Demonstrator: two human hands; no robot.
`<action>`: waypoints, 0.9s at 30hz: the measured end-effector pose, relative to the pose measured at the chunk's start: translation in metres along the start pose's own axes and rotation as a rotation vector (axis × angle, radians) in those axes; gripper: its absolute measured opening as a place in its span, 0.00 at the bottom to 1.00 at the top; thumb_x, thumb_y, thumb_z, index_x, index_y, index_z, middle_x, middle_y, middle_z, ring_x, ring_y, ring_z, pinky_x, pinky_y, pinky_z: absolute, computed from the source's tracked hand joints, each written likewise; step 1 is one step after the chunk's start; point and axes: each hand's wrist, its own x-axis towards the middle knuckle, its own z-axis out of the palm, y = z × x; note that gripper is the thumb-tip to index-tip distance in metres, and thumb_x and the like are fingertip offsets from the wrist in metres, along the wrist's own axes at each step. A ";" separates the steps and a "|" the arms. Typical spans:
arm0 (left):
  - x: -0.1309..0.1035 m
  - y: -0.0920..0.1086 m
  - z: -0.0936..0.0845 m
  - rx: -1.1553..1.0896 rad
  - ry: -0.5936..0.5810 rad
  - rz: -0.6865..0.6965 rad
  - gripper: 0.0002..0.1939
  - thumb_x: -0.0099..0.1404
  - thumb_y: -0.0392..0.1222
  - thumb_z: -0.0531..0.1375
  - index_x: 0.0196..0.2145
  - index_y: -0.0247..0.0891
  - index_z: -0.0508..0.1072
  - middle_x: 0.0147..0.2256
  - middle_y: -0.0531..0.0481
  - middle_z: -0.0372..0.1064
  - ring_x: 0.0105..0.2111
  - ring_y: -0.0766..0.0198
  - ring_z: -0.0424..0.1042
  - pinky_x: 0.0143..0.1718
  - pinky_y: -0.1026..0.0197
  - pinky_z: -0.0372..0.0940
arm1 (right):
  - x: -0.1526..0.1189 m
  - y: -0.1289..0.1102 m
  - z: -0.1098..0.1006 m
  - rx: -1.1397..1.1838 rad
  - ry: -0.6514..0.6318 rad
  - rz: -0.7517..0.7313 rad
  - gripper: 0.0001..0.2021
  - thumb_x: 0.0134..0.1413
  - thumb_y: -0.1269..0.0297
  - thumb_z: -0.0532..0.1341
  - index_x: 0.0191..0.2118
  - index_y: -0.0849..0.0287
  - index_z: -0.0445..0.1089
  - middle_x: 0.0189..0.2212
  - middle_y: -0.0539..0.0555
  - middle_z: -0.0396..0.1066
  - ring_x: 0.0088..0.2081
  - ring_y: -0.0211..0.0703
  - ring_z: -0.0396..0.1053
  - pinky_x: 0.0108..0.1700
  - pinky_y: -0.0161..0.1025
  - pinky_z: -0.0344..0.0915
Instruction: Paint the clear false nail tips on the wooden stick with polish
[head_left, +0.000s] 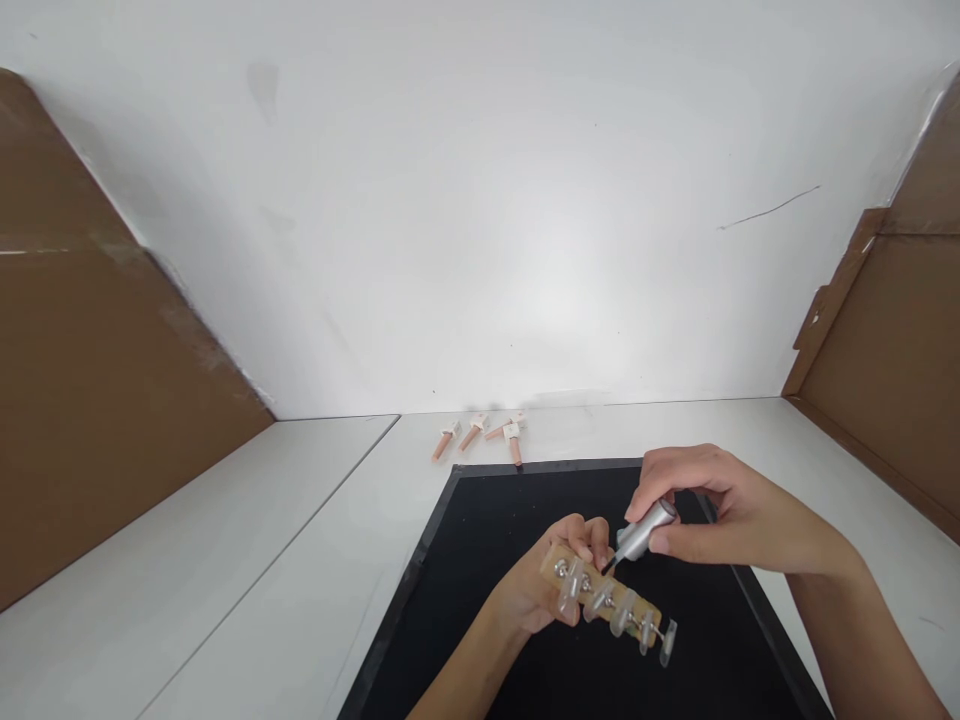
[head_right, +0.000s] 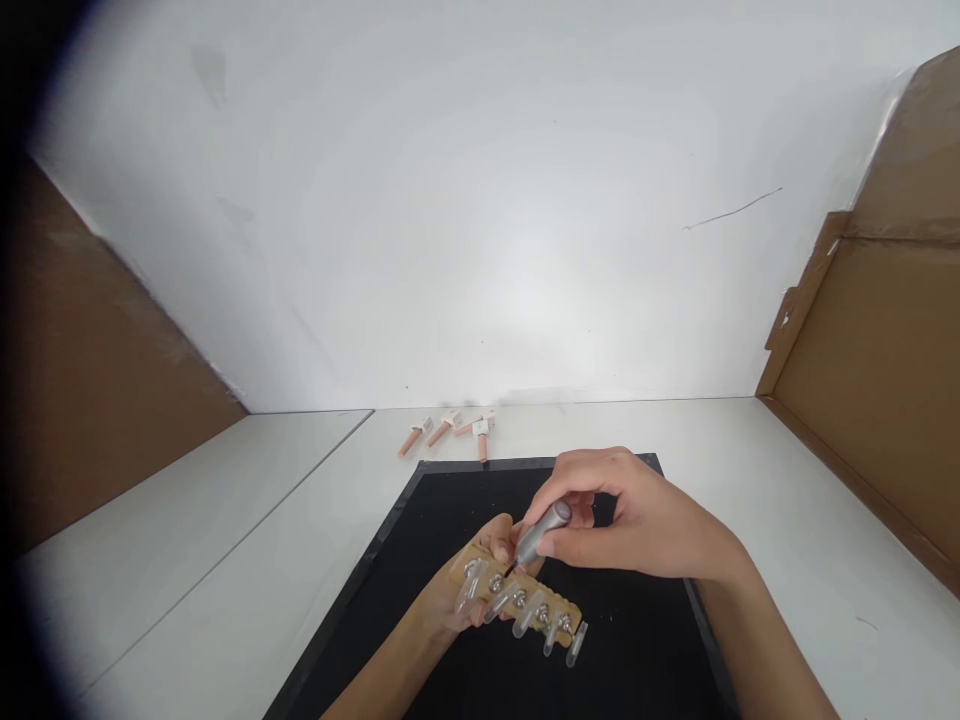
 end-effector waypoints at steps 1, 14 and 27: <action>0.001 0.000 0.001 0.001 0.012 -0.004 0.20 0.33 0.37 0.72 0.25 0.39 0.70 0.27 0.57 0.65 0.23 0.74 0.63 0.17 0.73 0.60 | 0.001 0.000 0.001 0.008 -0.018 -0.006 0.06 0.51 0.72 0.62 0.35 0.58 0.74 0.25 0.49 0.66 0.25 0.35 0.61 0.27 0.33 0.60; -0.001 0.002 -0.001 -0.015 -0.030 0.020 0.18 0.38 0.37 0.71 0.29 0.41 0.71 0.29 0.58 0.65 0.21 0.76 0.63 0.17 0.75 0.58 | 0.004 -0.004 0.003 -0.009 0.000 -0.025 0.08 0.49 0.76 0.60 0.34 0.59 0.75 0.25 0.50 0.70 0.25 0.35 0.62 0.26 0.32 0.60; -0.002 0.008 0.002 -0.065 -0.073 0.012 0.20 0.40 0.34 0.70 0.26 0.38 0.62 0.28 0.57 0.62 0.21 0.76 0.61 0.15 0.75 0.54 | -0.001 -0.007 0.001 -0.093 0.023 -0.003 0.12 0.47 0.80 0.58 0.33 0.58 0.74 0.25 0.50 0.70 0.26 0.36 0.62 0.26 0.33 0.60</action>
